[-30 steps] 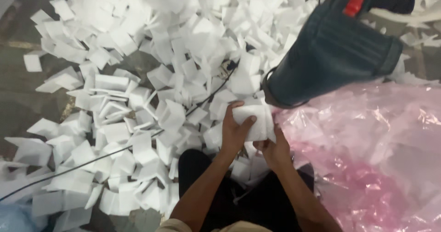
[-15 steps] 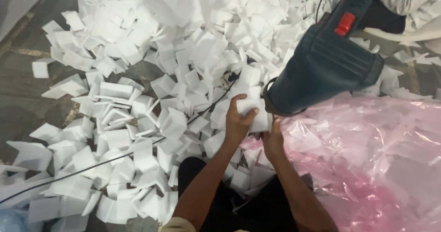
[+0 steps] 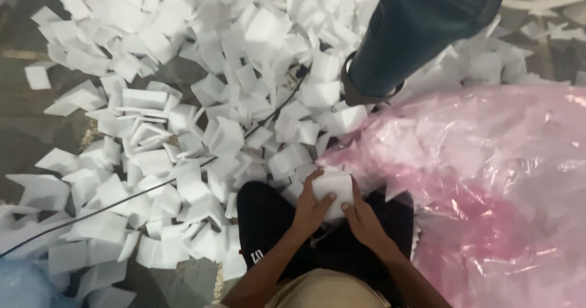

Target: The person sits on the floor and repeatedly picks up small white styrofoam pieces from a large pile, then places them into a pink plastic bag. The action is continuous and repetitive, with no other tools or objects handled.

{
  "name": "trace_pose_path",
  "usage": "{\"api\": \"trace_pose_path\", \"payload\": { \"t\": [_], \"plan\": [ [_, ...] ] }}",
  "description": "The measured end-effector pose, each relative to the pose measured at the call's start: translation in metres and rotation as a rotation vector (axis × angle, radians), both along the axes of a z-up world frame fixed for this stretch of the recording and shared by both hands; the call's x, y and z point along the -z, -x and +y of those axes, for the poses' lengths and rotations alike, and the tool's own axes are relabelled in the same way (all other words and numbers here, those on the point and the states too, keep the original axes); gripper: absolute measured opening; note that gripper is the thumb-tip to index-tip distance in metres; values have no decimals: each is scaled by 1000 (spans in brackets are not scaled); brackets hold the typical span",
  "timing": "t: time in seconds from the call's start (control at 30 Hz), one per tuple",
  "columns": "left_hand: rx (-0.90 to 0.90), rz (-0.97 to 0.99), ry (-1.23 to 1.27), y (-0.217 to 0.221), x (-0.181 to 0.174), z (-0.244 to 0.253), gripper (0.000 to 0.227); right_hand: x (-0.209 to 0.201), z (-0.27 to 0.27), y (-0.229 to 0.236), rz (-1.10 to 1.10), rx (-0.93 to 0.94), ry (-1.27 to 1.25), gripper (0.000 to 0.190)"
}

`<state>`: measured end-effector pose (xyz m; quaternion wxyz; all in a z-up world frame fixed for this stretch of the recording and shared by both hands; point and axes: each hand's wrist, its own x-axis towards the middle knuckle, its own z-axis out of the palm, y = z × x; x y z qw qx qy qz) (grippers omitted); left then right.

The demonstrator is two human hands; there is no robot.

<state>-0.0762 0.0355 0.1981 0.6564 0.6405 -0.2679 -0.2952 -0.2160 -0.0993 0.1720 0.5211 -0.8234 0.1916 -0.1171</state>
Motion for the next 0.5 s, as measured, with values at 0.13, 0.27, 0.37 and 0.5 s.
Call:
{"api": "trace_pose_path", "payload": {
  "t": [0.13,0.27,0.37,0.5],
  "plan": [
    [78,-24,-200,30,60,45,66,23,-55,59,416,51,41,58],
    [42,-54,-376,26,100,78,62,-12,-175,159,232,591,280,43],
    [-25,47,-461,11,109,99,54,-42,-222,217,-125,977,329,33],
    [-82,5,-398,-17,117,98,47,-22,-203,194,-313,836,439,28]
  ]
}}
